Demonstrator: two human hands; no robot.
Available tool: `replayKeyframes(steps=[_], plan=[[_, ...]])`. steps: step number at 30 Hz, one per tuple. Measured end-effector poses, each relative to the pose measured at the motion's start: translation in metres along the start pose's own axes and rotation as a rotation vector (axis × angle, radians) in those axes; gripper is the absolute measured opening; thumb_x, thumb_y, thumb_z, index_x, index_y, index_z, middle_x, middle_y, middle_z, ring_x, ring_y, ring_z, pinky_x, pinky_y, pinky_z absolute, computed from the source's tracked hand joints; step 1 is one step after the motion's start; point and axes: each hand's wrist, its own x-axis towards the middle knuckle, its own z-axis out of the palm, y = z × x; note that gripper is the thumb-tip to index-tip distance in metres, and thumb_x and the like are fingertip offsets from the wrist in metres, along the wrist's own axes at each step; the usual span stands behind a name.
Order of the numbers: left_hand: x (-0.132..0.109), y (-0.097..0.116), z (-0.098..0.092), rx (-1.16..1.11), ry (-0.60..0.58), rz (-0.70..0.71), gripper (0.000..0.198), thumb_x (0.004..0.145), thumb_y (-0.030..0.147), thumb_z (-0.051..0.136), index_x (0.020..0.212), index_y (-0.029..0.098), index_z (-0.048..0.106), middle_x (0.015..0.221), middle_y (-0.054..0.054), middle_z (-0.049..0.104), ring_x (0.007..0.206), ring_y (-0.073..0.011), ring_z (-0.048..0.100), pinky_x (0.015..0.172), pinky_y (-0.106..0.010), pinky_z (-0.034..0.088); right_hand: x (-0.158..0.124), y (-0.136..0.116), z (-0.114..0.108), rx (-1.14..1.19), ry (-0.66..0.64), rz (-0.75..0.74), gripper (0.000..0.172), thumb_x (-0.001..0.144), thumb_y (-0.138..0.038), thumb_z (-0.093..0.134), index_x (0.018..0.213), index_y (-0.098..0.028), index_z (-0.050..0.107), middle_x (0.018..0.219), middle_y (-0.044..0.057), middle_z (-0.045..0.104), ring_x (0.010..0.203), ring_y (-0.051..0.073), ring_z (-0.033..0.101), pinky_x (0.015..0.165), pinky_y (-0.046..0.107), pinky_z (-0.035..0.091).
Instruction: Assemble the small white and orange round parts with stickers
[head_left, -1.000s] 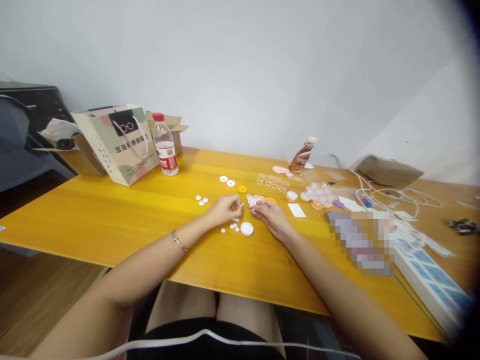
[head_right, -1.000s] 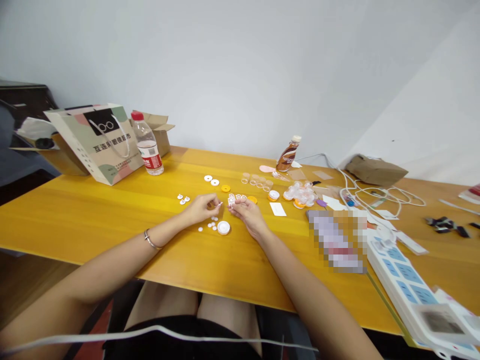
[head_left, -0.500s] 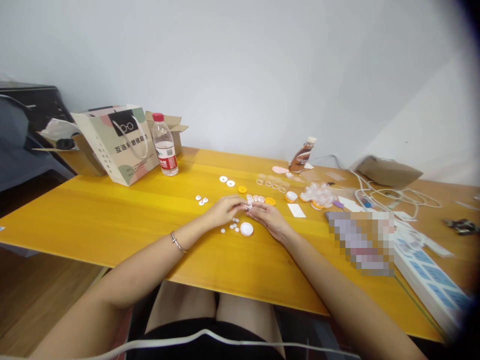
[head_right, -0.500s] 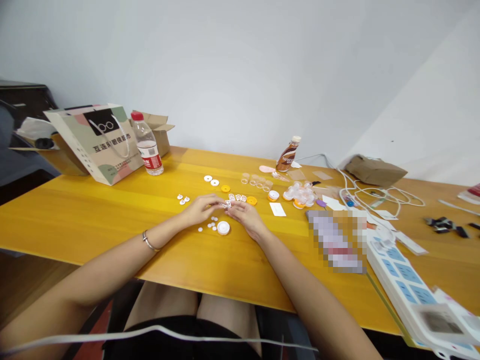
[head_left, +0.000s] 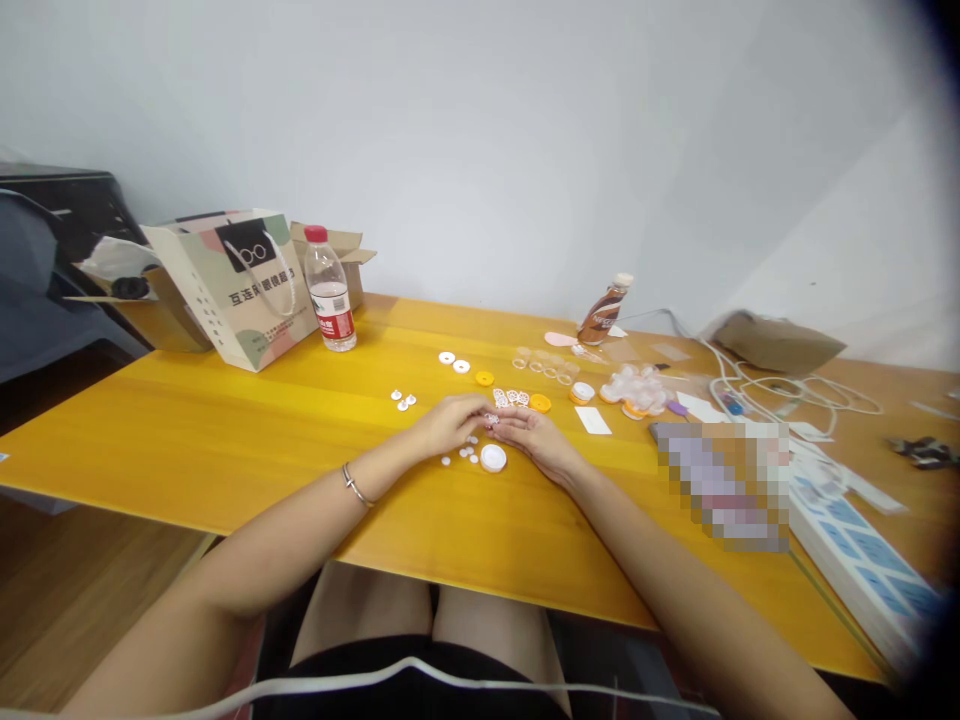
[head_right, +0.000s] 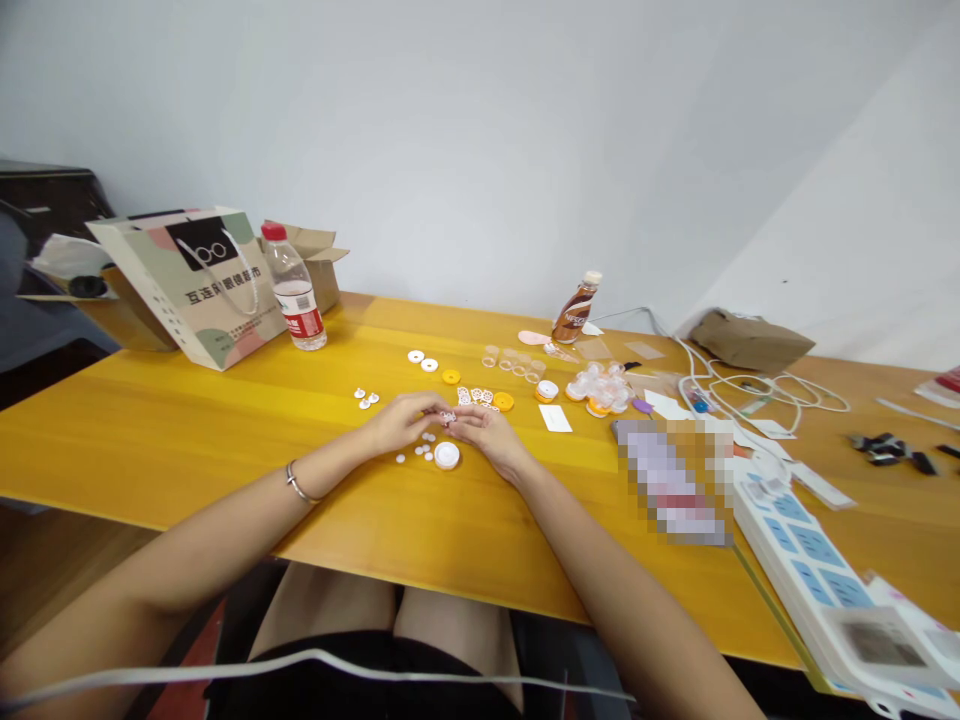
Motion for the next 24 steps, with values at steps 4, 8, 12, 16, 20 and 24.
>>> replayKeyframes(steps=[4,8,12,16,20,24], plan=[[0.001,-0.0006,0.0004,-0.004,0.026,0.038,0.02,0.082,0.014,0.047,0.098,0.015,0.06,0.093,-0.007,0.065,0.088,-0.0145,0.059,0.08,-0.025,0.045,-0.001,-0.0011,0.0006,-0.005,-0.015,-0.002,0.03,0.057,-0.017,0.075,0.084,-0.017,0.063,0.08,0.001,0.071,0.074,0.01,0.065,0.079,0.023,0.048],[0.0014,0.0025,-0.0004,0.022,0.048,0.052,0.02,0.082,0.014,0.048,0.097,0.014,0.061,0.09,-0.007,0.064,0.085,-0.0144,0.058,0.078,-0.025,0.045,-0.0003,-0.0009,0.0002,-0.005,-0.022,-0.005,0.03,0.057,-0.019,0.075,0.084,-0.017,0.063,0.08,0.001,0.071,0.075,0.011,0.065,0.081,0.024,0.048],[0.0013,0.0053,-0.0008,0.068,0.065,0.052,0.02,0.082,0.013,0.048,0.097,0.014,0.062,0.087,-0.007,0.063,0.082,-0.014,0.057,0.077,-0.025,0.045,0.0003,-0.0004,-0.0003,-0.01,-0.008,-0.012,0.027,0.056,-0.019,0.075,0.081,-0.018,0.063,0.079,0.0,0.07,0.074,0.011,0.065,0.082,0.026,0.048],[0.0016,0.0065,-0.0005,0.076,0.089,0.046,0.021,0.083,0.013,0.046,0.096,0.014,0.062,0.085,-0.006,0.06,0.081,-0.0135,0.056,0.077,-0.025,0.045,-0.0001,0.0001,-0.0002,-0.001,0.003,-0.015,0.024,0.057,-0.02,0.075,0.077,-0.018,0.062,0.076,0.0,0.07,0.072,0.011,0.065,0.08,0.025,0.049],[0.0019,0.0071,-0.0001,0.052,0.102,0.036,0.02,0.083,0.013,0.047,0.095,0.014,0.062,0.084,-0.006,0.059,0.08,-0.0133,0.055,0.076,-0.025,0.045,0.0,0.0014,-0.0003,0.012,0.01,-0.019,0.023,0.058,-0.022,0.075,0.077,-0.018,0.062,0.078,0.0,0.069,0.071,0.011,0.065,0.081,0.026,0.049],[0.0017,0.0068,0.0005,0.029,0.106,0.029,0.019,0.083,0.013,0.046,0.093,0.014,0.062,0.084,-0.006,0.058,0.081,-0.0136,0.055,0.077,-0.026,0.045,0.0009,0.0026,-0.0001,0.028,0.029,-0.028,0.023,0.057,-0.022,0.076,0.075,-0.018,0.062,0.077,-0.001,0.069,0.069,0.011,0.065,0.081,0.027,0.049]])
